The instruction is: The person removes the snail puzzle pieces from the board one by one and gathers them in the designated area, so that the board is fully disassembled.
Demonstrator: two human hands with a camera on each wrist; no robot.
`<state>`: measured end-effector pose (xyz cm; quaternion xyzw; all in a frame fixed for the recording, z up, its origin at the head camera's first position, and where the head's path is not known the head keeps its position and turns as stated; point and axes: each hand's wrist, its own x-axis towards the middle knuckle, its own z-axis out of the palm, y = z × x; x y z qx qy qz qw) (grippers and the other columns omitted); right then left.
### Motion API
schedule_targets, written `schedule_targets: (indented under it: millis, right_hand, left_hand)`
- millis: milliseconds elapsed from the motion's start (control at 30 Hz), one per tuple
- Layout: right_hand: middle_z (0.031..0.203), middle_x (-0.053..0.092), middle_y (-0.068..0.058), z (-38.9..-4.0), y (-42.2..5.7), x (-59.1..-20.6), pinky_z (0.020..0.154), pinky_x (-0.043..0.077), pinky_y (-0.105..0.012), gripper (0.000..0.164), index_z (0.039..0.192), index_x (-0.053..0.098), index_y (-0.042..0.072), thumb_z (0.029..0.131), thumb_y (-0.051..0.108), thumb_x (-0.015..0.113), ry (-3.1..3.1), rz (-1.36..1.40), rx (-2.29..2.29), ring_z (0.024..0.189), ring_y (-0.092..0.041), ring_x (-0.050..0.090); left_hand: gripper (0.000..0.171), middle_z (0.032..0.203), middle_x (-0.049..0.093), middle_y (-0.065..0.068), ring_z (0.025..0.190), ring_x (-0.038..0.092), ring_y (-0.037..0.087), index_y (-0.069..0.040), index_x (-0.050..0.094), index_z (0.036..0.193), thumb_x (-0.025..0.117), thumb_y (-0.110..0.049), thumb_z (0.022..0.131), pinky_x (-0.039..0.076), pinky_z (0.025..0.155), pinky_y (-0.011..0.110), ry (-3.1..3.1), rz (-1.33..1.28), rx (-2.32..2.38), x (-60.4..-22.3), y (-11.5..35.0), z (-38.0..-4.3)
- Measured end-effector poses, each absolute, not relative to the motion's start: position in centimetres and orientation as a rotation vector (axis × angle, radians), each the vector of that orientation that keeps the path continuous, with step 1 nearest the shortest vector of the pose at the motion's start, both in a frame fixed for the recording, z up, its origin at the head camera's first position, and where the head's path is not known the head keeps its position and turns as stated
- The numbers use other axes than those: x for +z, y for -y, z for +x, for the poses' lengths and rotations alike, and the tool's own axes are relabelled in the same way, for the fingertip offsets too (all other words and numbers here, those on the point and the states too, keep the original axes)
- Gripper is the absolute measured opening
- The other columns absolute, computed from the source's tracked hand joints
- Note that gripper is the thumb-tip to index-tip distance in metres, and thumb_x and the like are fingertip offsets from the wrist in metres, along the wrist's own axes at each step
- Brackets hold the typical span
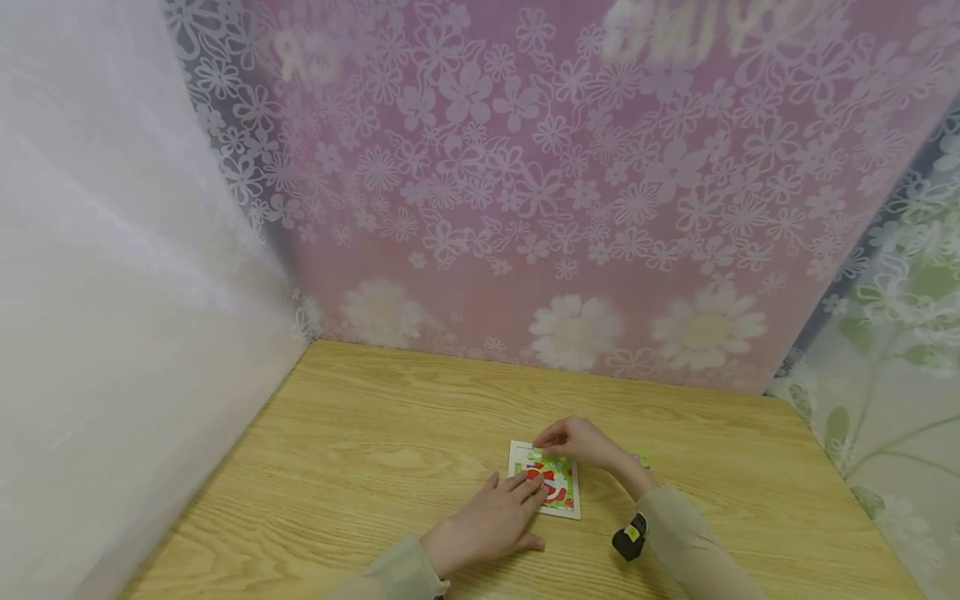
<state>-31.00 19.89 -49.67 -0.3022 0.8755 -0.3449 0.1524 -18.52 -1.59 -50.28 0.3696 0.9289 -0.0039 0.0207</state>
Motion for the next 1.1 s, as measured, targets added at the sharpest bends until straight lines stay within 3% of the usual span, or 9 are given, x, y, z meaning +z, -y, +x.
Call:
schedule_targets:
  millis: [133, 233, 433, 567, 933, 1100]
  right_hand:
    - [0.106, 0.074, -0.006, -31.0, -19.8, -49.7, 0.078, 0.056, -0.031, 0.016, 0.109, 0.077, 0.007, 0.094, 0.01, 0.072, -2.521, -0.863, -0.981, 0.092, -0.017, 0.067]
    - [0.108, 0.073, -0.008, -30.8, -19.8, -49.6, 0.082, 0.057, -0.037, 0.017, 0.109, 0.076, 0.005, 0.093, 0.004, 0.071, -2.519, -0.892, -0.972, 0.097, -0.024, 0.069]
    - [0.115, 0.071, -0.013, -30.4, -19.9, -48.7, 0.092, 0.054, -0.051, 0.037, 0.116, 0.072, 0.002, 0.086, -0.017, 0.06, -2.463, -0.915, -0.953, 0.11, -0.035, 0.066]
    - [0.113, 0.071, -0.009, -30.6, -20.0, -48.4, 0.089, 0.055, -0.048, 0.045, 0.116, 0.072, 0.003, 0.081, -0.021, 0.057, -2.461, -0.92, -0.919, 0.105, -0.03, 0.065]
    - [0.099, 0.066, -0.004, -30.8, -20.0, -49.0, 0.079, 0.05, -0.032, 0.046, 0.107, 0.068, 0.008, 0.076, -0.023, 0.057, -2.466, -0.908, -0.969, 0.092, -0.02, 0.058]
    - [0.1, 0.067, -0.005, -30.7, -20.1, -49.2, 0.081, 0.053, -0.037, 0.032, 0.106, 0.067, 0.009, 0.086, -0.016, 0.062, -2.497, -0.935, -0.979, 0.095, -0.022, 0.062]
  left_hand:
    - [0.074, 0.161, 0.038, -0.002, 0.147, 0.037, 0.02, -0.017, 0.043, 0.155, 0.051, -0.061, 0.098, 0.043, 0.109, 0.052, -2.879, 1.148, -0.002, -50.2, 1.5, -18.5]
    - [0.074, 0.161, 0.038, -0.002, 0.148, 0.036, 0.02, -0.017, 0.043, 0.155, 0.05, -0.062, 0.098, 0.043, 0.109, 0.052, -2.874, 1.15, -0.005, -50.3, 1.5, -18.6]
    - [0.073, 0.162, 0.037, 0.0, 0.147, 0.037, 0.022, -0.015, 0.043, 0.155, 0.049, -0.061, 0.098, 0.043, 0.109, 0.052, -2.864, 1.145, 0.0, -50.1, 1.4, -18.6]
    - [0.073, 0.161, 0.038, 0.0, 0.147, 0.037, 0.022, -0.015, 0.044, 0.154, 0.051, -0.06, 0.098, 0.044, 0.109, 0.052, -2.863, 1.141, 0.005, -49.6, 1.4, -18.4]
    - [0.074, 0.16, 0.039, -0.001, 0.147, 0.037, 0.021, -0.016, 0.045, 0.154, 0.053, -0.061, 0.097, 0.043, 0.11, 0.052, -2.862, 1.112, 0.02, -49.5, 1.3, -18.4]
    - [0.075, 0.16, 0.039, -0.002, 0.148, 0.036, 0.021, -0.016, 0.044, 0.155, 0.053, -0.061, 0.096, 0.042, 0.11, 0.053, -2.85, 1.096, 0.052, -49.6, 1.4, -18.5]
